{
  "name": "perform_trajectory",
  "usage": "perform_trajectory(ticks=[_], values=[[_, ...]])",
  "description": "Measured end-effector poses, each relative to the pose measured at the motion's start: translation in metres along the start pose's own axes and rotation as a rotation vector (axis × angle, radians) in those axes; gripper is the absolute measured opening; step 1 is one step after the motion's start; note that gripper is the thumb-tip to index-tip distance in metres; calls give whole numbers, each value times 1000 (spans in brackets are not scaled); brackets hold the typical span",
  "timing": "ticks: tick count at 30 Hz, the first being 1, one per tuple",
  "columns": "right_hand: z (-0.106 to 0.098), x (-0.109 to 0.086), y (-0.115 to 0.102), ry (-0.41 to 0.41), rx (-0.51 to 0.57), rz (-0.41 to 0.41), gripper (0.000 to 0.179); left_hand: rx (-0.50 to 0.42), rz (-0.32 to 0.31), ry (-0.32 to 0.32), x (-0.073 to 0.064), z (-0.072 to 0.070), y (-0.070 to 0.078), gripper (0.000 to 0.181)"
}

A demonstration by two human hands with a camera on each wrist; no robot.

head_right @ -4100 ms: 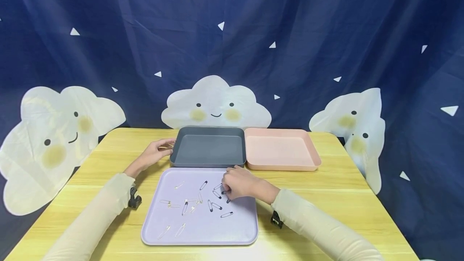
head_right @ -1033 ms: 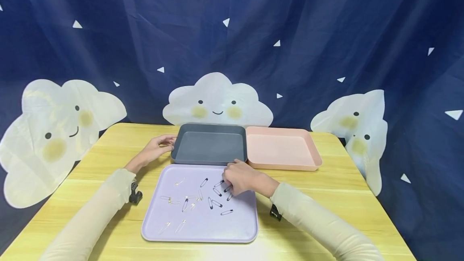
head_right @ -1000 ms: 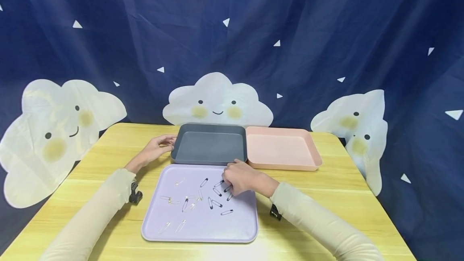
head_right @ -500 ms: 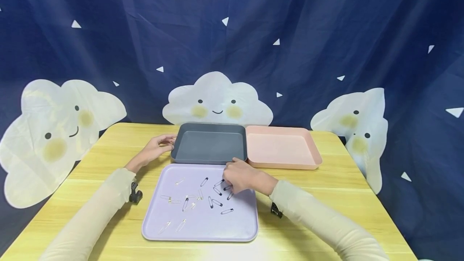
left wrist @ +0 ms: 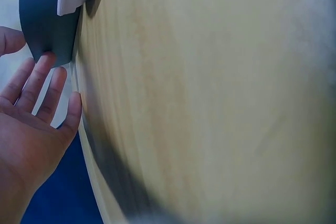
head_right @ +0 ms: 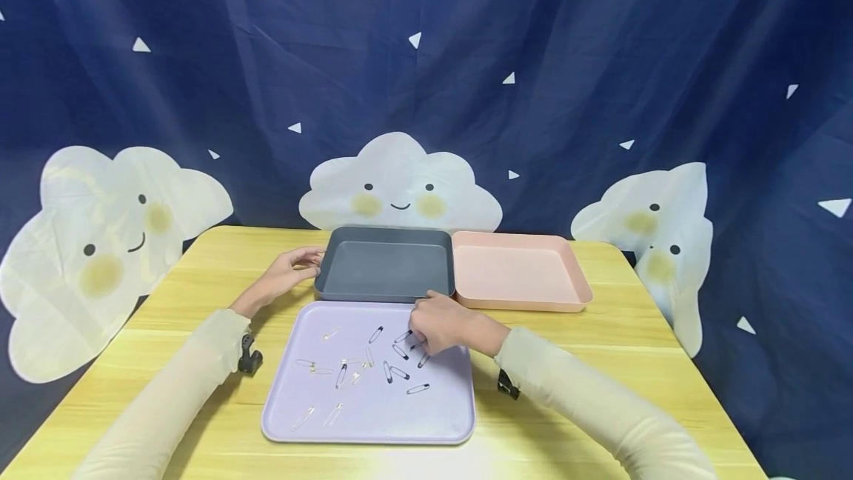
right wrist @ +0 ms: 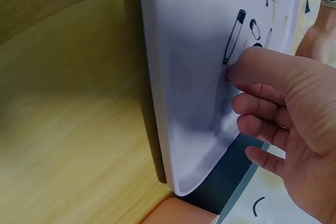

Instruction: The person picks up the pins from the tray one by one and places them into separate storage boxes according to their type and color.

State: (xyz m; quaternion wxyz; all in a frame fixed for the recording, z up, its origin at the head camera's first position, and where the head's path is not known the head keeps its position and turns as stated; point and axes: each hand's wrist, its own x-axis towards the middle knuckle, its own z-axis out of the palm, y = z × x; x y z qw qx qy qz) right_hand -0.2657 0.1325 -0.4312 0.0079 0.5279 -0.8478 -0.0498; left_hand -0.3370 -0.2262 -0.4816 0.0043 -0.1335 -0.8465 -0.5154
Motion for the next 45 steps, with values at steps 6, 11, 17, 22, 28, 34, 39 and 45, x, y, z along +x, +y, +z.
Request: perform_trajectory(ticks=[6, 11, 17, 22, 28, 34, 39, 45], values=[[-6, -2, 1, 46, -19, 6, 25, 1, 11, 0, 1, 0, 1, 50], [-15, -4, 5, 110, -72, 7, 24, -2, 5, 3, 0, 0, 1, 50], [-28, -5, 17, 265, -137, 11, 19, -7, 18, -1, 0, 1, 0, 50], [-34, -3, 30, 377, -148, 53, 14, -13, 10, -4, -1, 2, -1, 49], [-38, 5, 46, 426, -129, 139, 15, -7, 10, 8, -4, 2, 2, 50], [-29, 20, 64, 462, -203, 199, 16, -22, 13, -7, -11, 0, 17, 50], [-23, 36, 76, 388, -140, 284, 17, -2, 28, 10, -6, 3, 2, 49], [-19, 51, 86, 247, -7, 399, 20, -3, 22, 12, -3, 3, 1, 49]])
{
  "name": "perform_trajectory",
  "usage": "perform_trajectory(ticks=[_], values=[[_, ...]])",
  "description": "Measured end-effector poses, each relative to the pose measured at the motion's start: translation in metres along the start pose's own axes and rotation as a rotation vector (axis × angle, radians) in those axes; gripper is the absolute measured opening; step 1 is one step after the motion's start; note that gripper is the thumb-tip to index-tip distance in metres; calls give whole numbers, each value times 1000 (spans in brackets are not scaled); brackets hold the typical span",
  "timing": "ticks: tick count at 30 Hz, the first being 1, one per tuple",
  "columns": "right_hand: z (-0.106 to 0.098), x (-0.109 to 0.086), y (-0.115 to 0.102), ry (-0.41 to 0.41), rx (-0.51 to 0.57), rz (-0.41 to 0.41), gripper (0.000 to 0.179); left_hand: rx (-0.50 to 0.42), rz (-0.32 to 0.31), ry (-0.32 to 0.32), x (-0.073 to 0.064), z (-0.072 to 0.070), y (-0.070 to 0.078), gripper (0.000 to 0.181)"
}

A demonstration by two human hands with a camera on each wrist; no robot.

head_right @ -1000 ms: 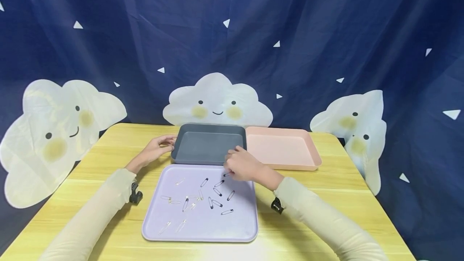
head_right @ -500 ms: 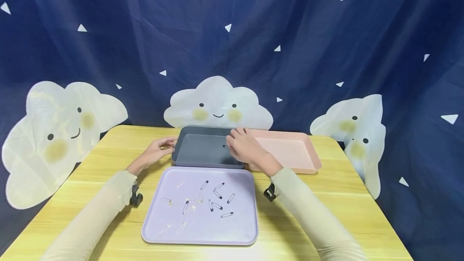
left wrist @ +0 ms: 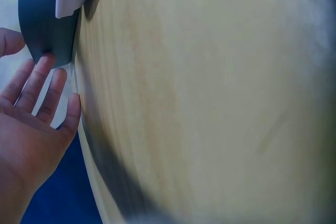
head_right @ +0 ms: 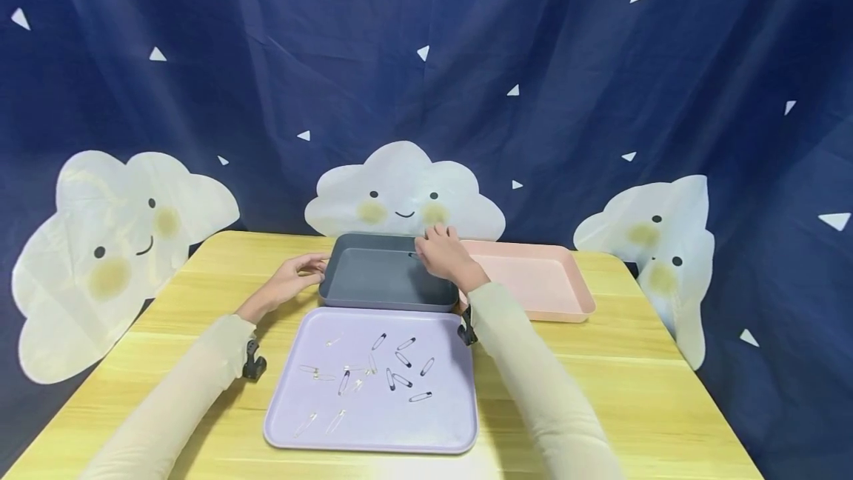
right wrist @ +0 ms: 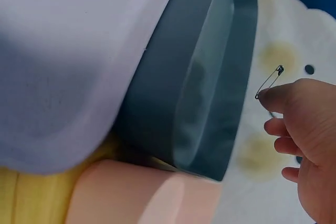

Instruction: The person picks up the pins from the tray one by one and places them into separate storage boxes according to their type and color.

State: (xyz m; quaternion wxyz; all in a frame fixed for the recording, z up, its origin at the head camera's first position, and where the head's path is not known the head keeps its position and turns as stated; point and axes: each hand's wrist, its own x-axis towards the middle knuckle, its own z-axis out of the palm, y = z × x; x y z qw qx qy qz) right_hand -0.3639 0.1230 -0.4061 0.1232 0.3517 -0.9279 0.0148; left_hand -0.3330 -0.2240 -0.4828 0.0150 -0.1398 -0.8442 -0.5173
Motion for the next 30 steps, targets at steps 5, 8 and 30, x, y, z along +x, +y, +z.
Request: perform_trajectory(ticks=[5, 8, 30], values=[[11, 4, 6, -96, 21, 82, 22, -4, 25, -1, 0, 2, 2, 49], [17, 5, 8, -121, 6, 103, 20, -2, 33, 0, 1, 2, 1, 49], [24, 5, 7, -204, 64, 181, 26, 5, -34, 7, -1, 1, 4, 50]])
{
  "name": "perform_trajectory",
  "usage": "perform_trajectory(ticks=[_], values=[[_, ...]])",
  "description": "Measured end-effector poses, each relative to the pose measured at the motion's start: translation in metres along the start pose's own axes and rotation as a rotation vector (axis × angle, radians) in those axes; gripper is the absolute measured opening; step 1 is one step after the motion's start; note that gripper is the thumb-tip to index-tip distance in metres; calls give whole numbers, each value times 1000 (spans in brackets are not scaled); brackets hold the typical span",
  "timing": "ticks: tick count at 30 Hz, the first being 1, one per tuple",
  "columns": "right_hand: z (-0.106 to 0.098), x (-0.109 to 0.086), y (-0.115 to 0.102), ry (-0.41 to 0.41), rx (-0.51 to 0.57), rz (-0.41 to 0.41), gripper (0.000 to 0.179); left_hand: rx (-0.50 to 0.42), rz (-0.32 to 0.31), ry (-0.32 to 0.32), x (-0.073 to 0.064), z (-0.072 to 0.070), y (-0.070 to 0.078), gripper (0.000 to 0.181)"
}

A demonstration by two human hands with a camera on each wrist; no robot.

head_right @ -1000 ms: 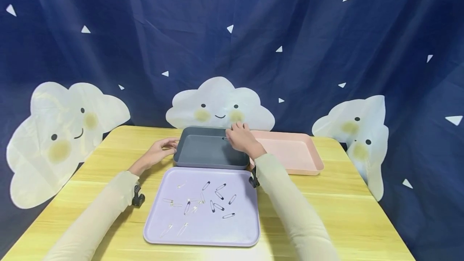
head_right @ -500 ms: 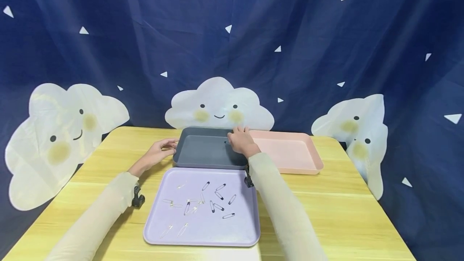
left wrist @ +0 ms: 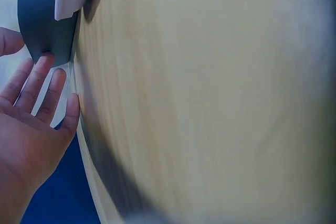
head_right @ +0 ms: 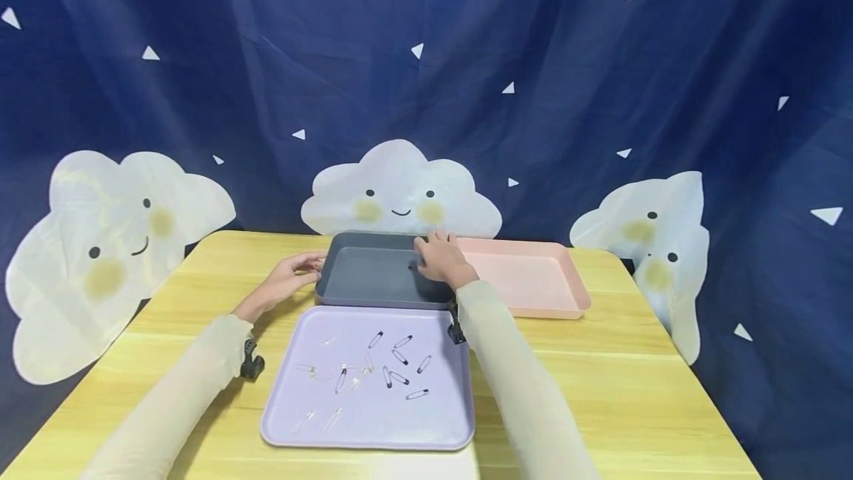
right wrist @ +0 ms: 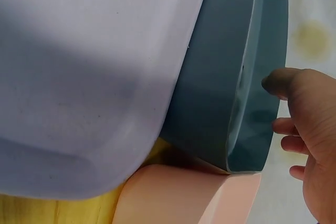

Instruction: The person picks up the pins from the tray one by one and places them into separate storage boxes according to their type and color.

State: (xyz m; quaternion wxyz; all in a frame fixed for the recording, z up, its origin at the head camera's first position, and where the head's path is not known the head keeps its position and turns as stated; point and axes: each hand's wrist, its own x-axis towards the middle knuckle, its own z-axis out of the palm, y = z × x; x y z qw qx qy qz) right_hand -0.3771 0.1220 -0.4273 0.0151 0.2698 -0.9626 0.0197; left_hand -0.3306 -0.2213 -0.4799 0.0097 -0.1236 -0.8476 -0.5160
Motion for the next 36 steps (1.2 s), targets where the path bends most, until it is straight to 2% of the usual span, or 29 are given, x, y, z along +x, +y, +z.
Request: perform_trajectory(ticks=[5, 7, 17, 24, 32, 36], values=[[-2, -4, 1, 14, 18, -2, 31, -29, -2, -21, -7, -1, 20, 50], [-4, -5, 1, 23, 33, -11, 32, -30, -2, -24, -9, -2, 23, 50], [-8, -20, -6, 113, 125, -121, 34, 5, 15, -2, -1, 1, -3, 50], [-13, -37, -13, 185, 115, -246, 32, 5, 22, -7, 0, 0, -5, 50], [-11, -65, -24, 242, 135, -387, 22, -19, 46, -6, 1, 1, -8, 49], [-5, -77, -29, 256, 89, -443, 19, -32, 50, -9, -3, 0, 3, 48]])
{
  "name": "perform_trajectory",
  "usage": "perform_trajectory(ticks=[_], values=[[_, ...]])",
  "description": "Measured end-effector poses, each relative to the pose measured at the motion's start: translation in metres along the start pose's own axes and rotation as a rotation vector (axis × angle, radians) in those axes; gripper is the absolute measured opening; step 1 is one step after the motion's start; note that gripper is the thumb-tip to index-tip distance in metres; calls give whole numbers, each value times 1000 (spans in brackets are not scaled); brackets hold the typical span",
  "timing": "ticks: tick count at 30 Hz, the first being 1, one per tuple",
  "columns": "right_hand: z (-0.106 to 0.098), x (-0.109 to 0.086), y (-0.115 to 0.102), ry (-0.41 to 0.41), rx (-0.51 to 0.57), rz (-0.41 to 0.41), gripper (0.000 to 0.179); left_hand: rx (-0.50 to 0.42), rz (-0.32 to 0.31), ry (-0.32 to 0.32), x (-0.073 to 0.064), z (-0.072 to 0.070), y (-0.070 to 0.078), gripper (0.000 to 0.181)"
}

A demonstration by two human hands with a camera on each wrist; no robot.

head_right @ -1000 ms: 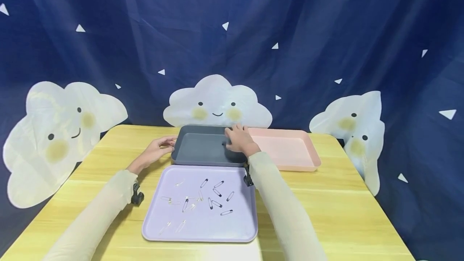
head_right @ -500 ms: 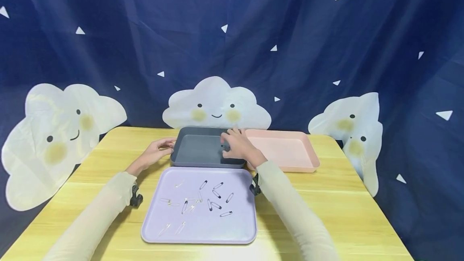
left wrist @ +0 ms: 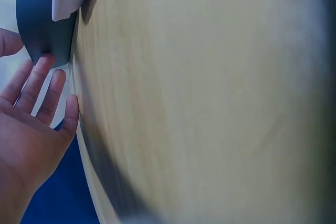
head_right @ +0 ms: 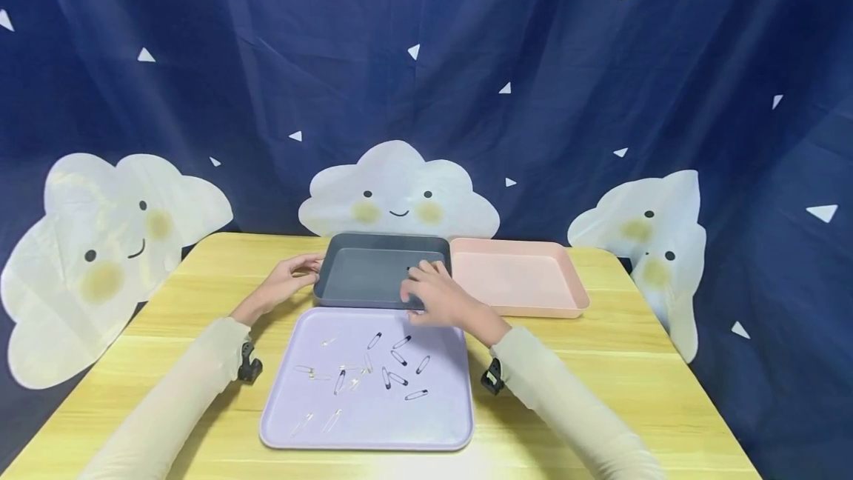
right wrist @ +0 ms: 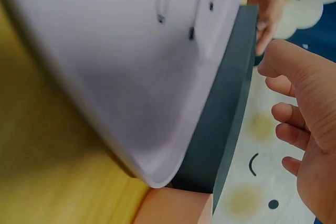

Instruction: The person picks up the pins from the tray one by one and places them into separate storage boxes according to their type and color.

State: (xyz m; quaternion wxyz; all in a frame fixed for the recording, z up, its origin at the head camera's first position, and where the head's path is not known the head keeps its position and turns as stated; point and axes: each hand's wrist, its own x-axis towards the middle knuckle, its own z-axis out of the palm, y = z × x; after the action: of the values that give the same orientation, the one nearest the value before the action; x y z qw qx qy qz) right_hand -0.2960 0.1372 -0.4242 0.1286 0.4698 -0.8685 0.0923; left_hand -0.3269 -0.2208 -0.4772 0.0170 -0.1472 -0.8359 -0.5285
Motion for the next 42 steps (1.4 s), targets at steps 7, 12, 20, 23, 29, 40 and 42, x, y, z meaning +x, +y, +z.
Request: perform_trajectory(ticks=[7, 12, 20, 23, 29, 40, 42], values=[[5, -13, -11, -34, -31, -55, 17, -4, -23, -7, -7, -4, 20, 48], [10, -17, -17, -101, -29, -67, 14, 10, -15, 1, -1, 0, 1, 49], [15, -19, -21, -137, -55, -101, 13, 29, -7, -6, 5, -1, -8, 50], [18, -18, -22, -150, -55, -103, 12, 41, -21, -12, 6, -1, -7, 49], [20, -15, -23, -191, -57, -84, 12, 53, -51, -19, 7, -1, -5, 50], [17, -8, -30, -212, -95, -85, 16, 34, -60, -30, 6, -3, -6, 52], [18, -8, -31, -215, -96, -82, 16, 30, -67, -32, 6, -3, -6, 52]])
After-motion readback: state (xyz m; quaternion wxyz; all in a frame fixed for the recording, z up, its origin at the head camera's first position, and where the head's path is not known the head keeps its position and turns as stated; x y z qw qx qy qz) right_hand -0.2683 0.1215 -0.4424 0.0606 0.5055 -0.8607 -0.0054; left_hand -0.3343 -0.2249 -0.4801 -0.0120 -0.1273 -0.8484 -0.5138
